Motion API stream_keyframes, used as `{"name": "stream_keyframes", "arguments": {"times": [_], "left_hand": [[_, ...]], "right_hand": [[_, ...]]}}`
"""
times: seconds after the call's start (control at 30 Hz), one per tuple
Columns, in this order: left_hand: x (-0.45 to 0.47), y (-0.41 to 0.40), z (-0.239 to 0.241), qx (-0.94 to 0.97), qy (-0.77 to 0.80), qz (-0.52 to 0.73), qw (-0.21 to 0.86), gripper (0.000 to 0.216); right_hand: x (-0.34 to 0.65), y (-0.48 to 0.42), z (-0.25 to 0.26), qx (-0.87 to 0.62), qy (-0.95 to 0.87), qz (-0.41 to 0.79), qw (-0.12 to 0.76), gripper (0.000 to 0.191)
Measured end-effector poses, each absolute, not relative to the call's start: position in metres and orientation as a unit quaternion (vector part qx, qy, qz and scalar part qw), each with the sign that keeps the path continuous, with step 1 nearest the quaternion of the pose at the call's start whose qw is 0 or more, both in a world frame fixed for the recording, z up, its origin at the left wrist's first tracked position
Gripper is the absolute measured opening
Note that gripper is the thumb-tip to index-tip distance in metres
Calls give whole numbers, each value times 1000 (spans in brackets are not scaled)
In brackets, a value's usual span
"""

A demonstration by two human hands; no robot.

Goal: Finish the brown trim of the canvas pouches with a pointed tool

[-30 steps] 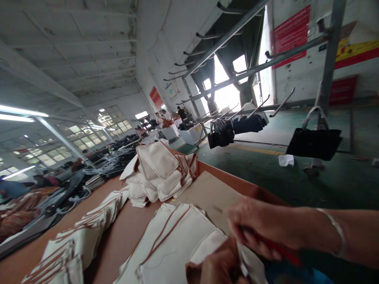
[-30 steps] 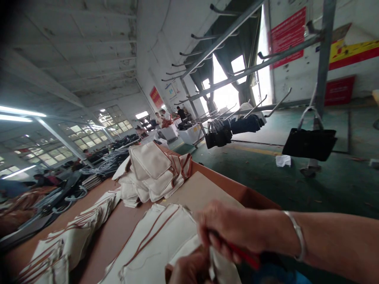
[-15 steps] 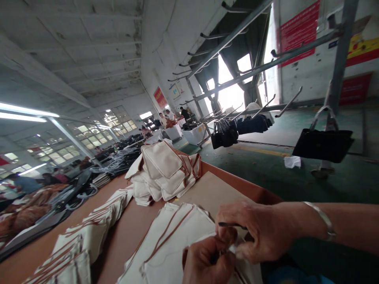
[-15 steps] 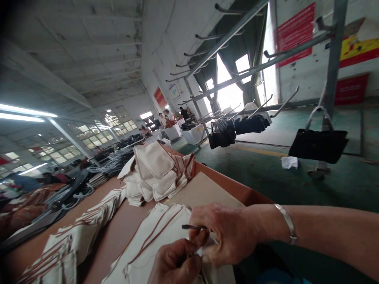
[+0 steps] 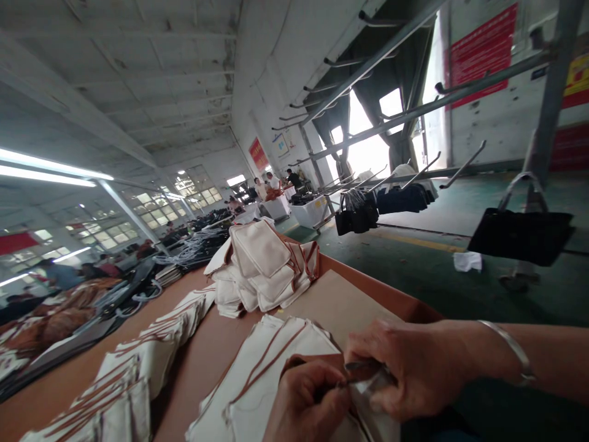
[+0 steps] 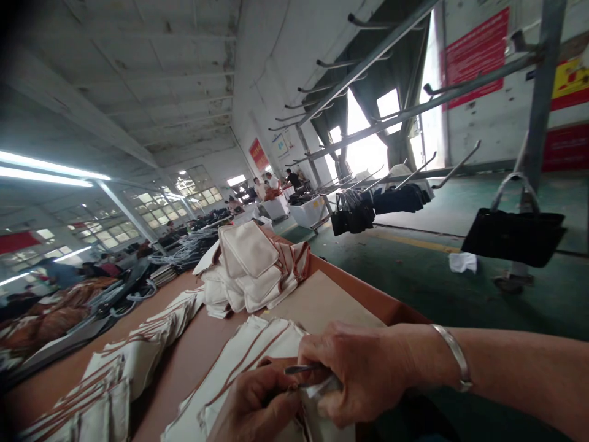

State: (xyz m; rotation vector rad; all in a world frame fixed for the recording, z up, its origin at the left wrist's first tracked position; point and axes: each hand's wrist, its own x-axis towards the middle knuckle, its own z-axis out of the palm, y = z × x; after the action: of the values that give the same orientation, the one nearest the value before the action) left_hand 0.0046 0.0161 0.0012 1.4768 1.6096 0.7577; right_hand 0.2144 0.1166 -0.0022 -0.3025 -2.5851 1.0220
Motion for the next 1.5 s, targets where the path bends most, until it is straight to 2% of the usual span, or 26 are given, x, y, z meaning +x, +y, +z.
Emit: {"name": "stream_keyframes", "arguments": {"times": [0.13, 0.23, 0.33, 0.4, 0.5, 0.63, 0.7, 0.8, 0.87, 0.97, 1.1, 1.23, 1.3, 1.5], "left_hand": [[5, 16, 1, 640, 613, 289, 363, 18], [8, 17, 2, 709, 577, 294, 280, 20], [10, 17, 0, 757, 535, 305, 220, 23], [9, 17, -2, 764, 522, 305, 225, 24], [8, 14, -5, 751, 543, 292, 235, 24], [6, 6, -6, 727, 572, 299, 233, 14], [4, 2, -8, 699, 576, 315, 282, 8], [1, -2, -12, 639, 571, 346, 381, 16], [-1, -4, -13, 637, 554, 378, 380, 16], [0, -5, -11, 723, 510, 391, 253, 2], [6, -5, -19, 797, 470, 378, 48, 24], [13, -6, -38, 778, 477, 377, -158, 25], [13, -6, -43, 777, 475, 361, -199, 25], [11, -5, -48, 774, 493, 339, -205, 21]], "right_hand": [[216, 119, 8, -103, -915, 367, 134, 26], [215, 122, 16, -103, -914, 374, 120, 15], [211, 127, 15, -88, -892, 427, 123, 32], [208, 128, 11, -101, -868, 475, 104, 35], [205, 126, 3, -138, -841, 517, 81, 28], [205, 118, -3, -152, -830, 527, 101, 23], [205, 116, -5, -165, -802, 566, 93, 20], [205, 116, -8, -187, -737, 646, 66, 22], [205, 116, -11, -208, -707, 674, 58, 22], [206, 114, -15, -228, -671, 702, 66, 22], [207, 109, -18, -221, -653, 719, 90, 23], [204, 107, -24, -237, -653, 711, 108, 22], [203, 105, -27, -241, -658, 704, 118, 22], [201, 103, -23, -272, -706, 642, 121, 24]]}}
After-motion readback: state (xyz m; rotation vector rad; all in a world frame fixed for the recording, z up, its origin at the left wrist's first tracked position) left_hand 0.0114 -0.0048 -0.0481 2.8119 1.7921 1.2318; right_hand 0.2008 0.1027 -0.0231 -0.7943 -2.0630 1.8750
